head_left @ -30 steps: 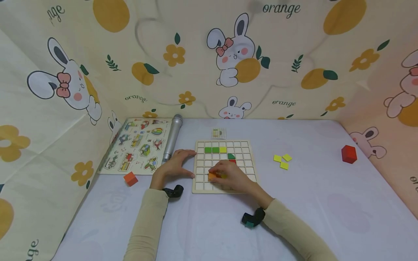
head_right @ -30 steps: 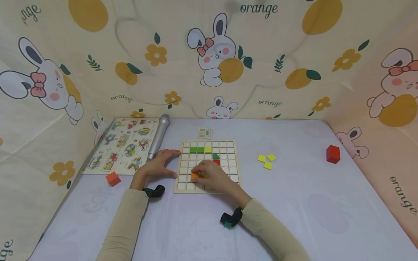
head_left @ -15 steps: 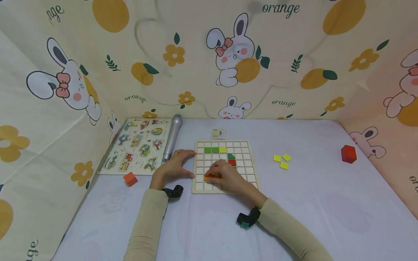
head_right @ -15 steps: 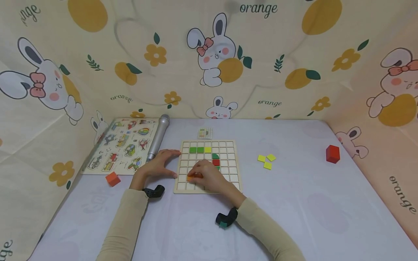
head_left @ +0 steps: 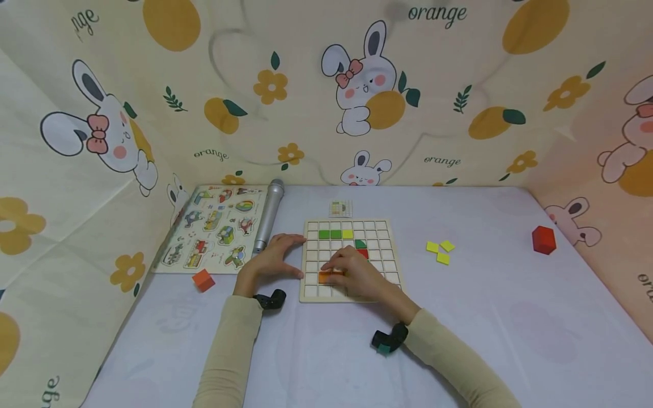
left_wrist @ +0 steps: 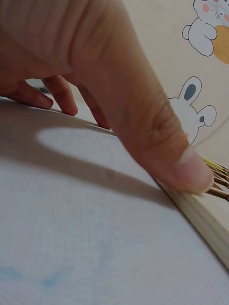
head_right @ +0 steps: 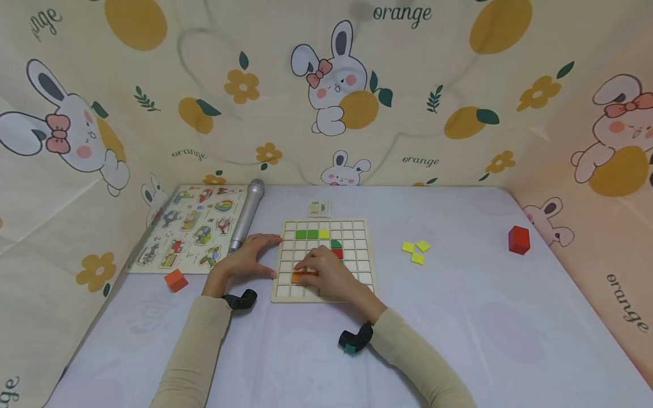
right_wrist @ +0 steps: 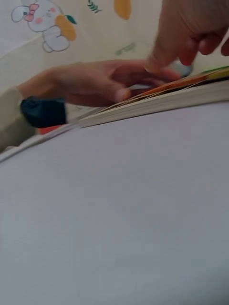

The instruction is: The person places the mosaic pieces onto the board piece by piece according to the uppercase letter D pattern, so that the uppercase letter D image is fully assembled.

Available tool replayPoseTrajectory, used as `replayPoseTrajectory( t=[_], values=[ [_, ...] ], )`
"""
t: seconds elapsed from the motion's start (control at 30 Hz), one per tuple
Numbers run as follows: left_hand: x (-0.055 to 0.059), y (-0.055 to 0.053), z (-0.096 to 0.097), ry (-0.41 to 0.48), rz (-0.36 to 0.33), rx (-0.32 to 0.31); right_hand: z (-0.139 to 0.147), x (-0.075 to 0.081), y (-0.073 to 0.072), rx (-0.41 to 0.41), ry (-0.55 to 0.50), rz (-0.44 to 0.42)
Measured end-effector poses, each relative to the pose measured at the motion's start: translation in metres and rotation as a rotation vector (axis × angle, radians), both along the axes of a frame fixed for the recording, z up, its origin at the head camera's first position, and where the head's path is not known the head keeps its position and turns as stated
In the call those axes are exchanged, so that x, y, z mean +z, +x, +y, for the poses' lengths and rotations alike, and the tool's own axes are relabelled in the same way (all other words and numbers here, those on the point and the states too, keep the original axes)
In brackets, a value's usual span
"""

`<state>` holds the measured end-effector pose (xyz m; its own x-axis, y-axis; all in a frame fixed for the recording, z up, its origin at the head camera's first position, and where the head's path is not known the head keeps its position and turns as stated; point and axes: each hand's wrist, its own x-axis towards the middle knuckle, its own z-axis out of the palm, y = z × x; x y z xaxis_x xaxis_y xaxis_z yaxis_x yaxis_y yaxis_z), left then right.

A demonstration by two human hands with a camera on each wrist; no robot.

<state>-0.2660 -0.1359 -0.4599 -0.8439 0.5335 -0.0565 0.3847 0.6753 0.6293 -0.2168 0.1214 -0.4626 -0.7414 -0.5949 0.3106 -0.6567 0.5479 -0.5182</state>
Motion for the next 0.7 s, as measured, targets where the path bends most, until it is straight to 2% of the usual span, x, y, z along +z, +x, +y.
replayPoseTrajectory(
  t=[0.07,0.13,0.3,0.5,0.7],
  values=[
    [0.0,0.0,0.0,-0.001,-0.002,0.003,0.007,0.004,-0.001,-0.022,-0.019,-0.033],
    [0.0,0.0,0.0,0.0,-0.001,0.004,0.017,0.007,-0.004,-0.036,-0.05,-0.03],
    [0.002,0.002,0.001,0.005,-0.007,0.008,0.051,0.014,-0.014,-0.076,-0.111,0.047],
    [0.004,0.002,0.001,-0.002,-0.002,0.004,0.099,0.022,-0.016,-0.23,-0.1,0.032],
    [0.002,0.001,0.001,-0.004,-0.008,0.008,0.142,0.024,-0.016,-0.338,-0.044,0.025]
  ],
)
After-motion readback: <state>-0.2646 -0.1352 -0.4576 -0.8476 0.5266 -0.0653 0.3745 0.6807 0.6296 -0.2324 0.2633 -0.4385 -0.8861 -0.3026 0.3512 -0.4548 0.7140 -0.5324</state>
